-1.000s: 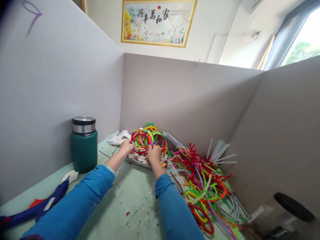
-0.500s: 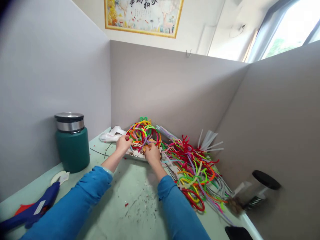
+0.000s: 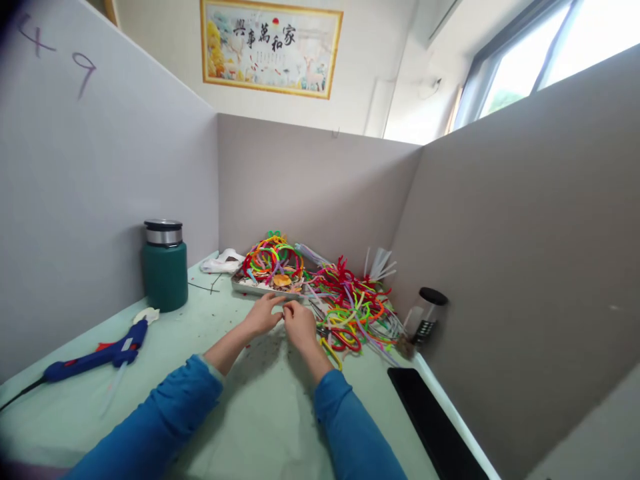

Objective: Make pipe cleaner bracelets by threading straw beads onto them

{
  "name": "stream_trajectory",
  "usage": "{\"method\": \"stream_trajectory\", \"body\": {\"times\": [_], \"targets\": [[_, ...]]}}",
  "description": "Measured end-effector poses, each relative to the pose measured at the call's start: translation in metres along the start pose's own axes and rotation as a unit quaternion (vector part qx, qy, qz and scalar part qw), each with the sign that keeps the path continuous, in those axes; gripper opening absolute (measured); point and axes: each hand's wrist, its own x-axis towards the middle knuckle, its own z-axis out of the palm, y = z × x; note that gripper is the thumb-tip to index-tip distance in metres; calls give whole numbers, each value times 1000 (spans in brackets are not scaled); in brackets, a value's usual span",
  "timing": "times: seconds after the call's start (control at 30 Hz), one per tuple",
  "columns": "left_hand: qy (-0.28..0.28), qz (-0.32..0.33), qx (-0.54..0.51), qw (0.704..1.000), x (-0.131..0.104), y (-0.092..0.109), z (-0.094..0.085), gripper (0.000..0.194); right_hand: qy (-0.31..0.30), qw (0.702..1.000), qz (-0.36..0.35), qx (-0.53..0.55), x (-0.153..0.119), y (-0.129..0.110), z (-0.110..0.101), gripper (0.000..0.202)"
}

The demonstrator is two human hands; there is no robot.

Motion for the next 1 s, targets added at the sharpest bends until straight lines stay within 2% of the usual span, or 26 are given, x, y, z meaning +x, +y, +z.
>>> {"method": "stream_trajectory", "body": {"times": [0.07, 0.1, 0.17, 0.23, 0.4, 0.47, 0.57, 0.67, 0.73, 0.8, 0.87, 1.0], "targets": [[-5, 17, -9, 1000, -14, 7, 13, 48, 24, 999, -26, -24, -19, 12, -9, 25], [-5, 24, -16, 1000, -20, 11, 19, 49, 38, 998, -38, -29, -27, 20, -13, 27], [-18, 33, -23, 999, -27, 15, 29, 43, 70, 996, -54, -25, -37, 36, -18, 29], [-40, 37, -13, 998, -31, 18, 35, 38, 83, 995, -41, -22, -41, 48, -20, 29], [-85, 78, 50, 992, -38, 17, 36, 30, 116, 993, -16, -26, -39, 51, -27, 27], [-92, 105, 60, 988, -39, 14, 35, 29, 158, 987, -19, -32, -35, 51, -34, 28], [-102, 130, 67, 984, -38, 12, 35, 28, 232, 967, 31, -97, -29, 63, -51, 27], [-105, 137, 73, 982, -37, 11, 36, 28, 262, 939, 136, -174, -28, 87, -69, 31], [-105, 138, 78, 982, -37, 11, 36, 28, 255, 919, 213, -211, -28, 102, -75, 37], [-106, 139, 84, 981, -37, 11, 37, 28, 226, 912, 253, -232, -27, 112, -76, 44], [-105, 143, 89, 980, -37, 11, 37, 29, 190, 919, 248, -241, -25, 114, -72, 50], [-100, 151, 95, 979, -38, 12, 36, 31, 111, 951, 171, -232, -17, 104, -60, 58]]}}
